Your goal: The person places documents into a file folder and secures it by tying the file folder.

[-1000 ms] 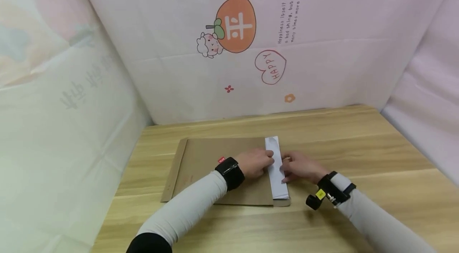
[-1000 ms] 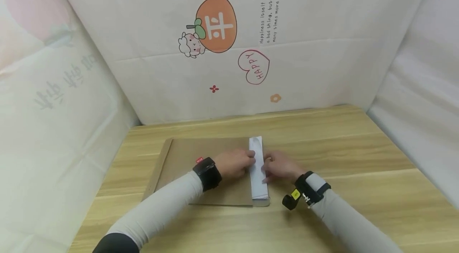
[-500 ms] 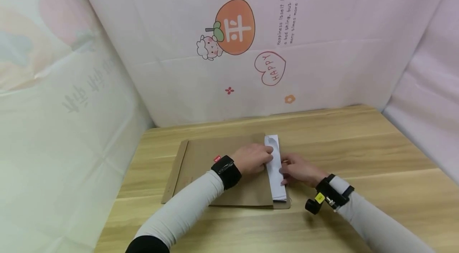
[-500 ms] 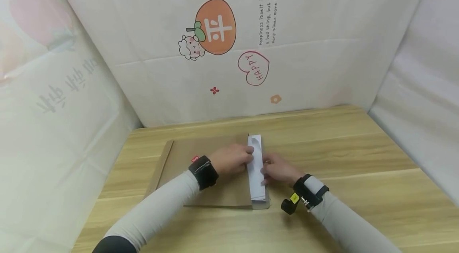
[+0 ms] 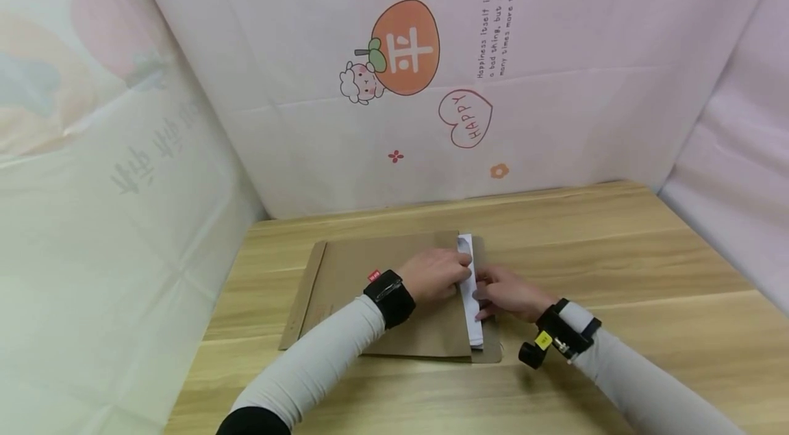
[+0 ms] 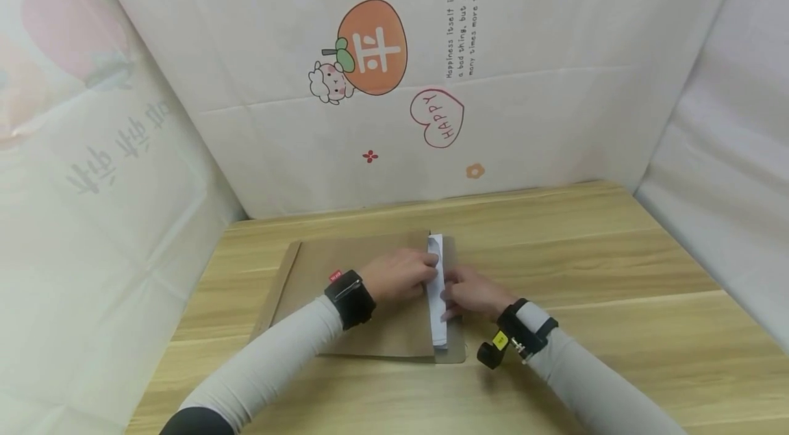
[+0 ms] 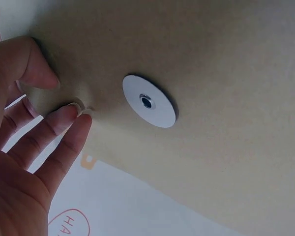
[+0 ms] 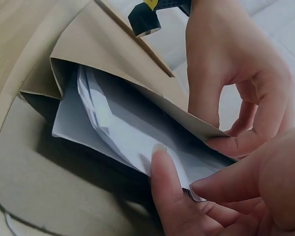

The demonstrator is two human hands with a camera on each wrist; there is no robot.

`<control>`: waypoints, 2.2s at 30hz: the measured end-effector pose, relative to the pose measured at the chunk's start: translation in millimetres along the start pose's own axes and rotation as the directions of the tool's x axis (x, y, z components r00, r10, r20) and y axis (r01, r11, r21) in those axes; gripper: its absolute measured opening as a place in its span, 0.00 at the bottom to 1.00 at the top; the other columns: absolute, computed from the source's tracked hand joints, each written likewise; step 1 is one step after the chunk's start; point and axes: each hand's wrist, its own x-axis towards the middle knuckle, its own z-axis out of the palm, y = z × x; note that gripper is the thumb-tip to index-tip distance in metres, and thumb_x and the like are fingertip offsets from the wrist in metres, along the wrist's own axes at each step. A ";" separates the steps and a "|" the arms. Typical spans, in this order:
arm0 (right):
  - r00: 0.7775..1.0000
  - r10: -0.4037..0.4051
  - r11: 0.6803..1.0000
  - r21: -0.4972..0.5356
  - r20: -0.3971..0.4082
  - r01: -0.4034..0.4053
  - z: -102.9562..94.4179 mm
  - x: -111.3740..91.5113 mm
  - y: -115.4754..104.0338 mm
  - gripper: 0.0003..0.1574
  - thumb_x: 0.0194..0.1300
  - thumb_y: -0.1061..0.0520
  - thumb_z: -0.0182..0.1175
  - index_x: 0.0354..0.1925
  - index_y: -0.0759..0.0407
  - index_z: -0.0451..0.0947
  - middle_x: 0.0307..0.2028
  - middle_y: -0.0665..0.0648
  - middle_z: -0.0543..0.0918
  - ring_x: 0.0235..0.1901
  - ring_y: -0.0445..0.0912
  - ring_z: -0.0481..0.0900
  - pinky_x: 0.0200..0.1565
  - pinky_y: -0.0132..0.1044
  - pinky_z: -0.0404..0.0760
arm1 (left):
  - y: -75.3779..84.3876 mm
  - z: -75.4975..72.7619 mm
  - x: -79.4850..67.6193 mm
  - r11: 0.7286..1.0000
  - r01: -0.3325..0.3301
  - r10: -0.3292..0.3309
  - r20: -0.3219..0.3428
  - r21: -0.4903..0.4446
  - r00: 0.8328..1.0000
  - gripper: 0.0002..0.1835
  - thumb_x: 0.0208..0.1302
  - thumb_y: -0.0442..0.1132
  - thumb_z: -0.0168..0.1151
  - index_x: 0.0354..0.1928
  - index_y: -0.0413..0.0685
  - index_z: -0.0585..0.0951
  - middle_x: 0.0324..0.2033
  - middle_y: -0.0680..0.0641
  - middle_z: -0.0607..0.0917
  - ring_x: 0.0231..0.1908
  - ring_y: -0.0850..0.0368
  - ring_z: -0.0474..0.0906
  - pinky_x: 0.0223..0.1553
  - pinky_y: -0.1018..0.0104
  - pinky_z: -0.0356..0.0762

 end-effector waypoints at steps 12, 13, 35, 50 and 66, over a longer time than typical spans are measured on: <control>0.998 -0.046 0.999 -0.006 0.049 0.046 2.6 4.3 -3.2 0.22 0.77 0.65 0.44 0.62 0.78 0.65 0.43 0.65 0.78 0.39 0.53 0.83 0.42 0.46 0.87 | 0.9 -0.4 -1.0 0.999 -0.014 0.013 -0.025 -0.040 1.000 0.07 0.62 0.32 0.66 0.33 0.56 0.85 0.33 0.56 0.73 0.31 0.61 0.68 0.35 0.72 0.68; 0.998 -0.050 0.999 -0.009 0.038 0.050 1.6 5.7 -3.9 0.23 0.78 0.63 0.44 0.64 0.77 0.64 0.44 0.65 0.78 0.39 0.53 0.83 0.41 0.45 0.87 | 1.2 -0.1 -1.0 0.999 -0.016 0.014 -0.029 -0.049 0.999 0.07 0.62 0.32 0.66 0.35 0.56 0.86 0.35 0.57 0.75 0.32 0.62 0.70 0.36 0.73 0.70; 0.936 -0.132 0.986 -0.139 -0.327 0.091 -21.7 49.1 -4.0 0.21 0.83 0.53 0.45 0.34 0.65 0.69 0.32 0.59 0.80 0.30 0.49 0.83 0.30 0.42 0.86 | 7.2 2.0 -0.2 0.999 -0.042 0.041 -0.042 -0.023 0.998 0.06 0.65 0.35 0.65 0.37 0.56 0.87 0.37 0.57 0.77 0.34 0.65 0.71 0.37 0.74 0.71; 0.930 -0.134 0.983 -0.164 -0.342 0.081 -16.7 47.4 -12.7 0.22 0.83 0.54 0.45 0.32 0.65 0.70 0.30 0.57 0.77 0.29 0.48 0.79 0.31 0.40 0.84 | 7.1 2.0 -2.4 0.999 -0.032 0.032 -0.046 -0.016 0.998 0.08 0.66 0.34 0.64 0.41 0.55 0.87 0.38 0.57 0.80 0.34 0.65 0.72 0.38 0.74 0.72; 0.994 -0.088 0.996 -0.024 0.062 0.090 -5.1 -11.6 3.4 0.28 0.79 0.63 0.46 0.71 0.74 0.59 0.50 0.70 0.82 0.45 0.59 0.85 0.44 0.55 0.86 | 1.7 -2.3 -3.4 0.997 -0.047 0.044 -0.058 -0.058 0.997 0.08 0.59 0.33 0.66 0.38 0.56 0.85 0.35 0.57 0.73 0.33 0.64 0.69 0.36 0.73 0.69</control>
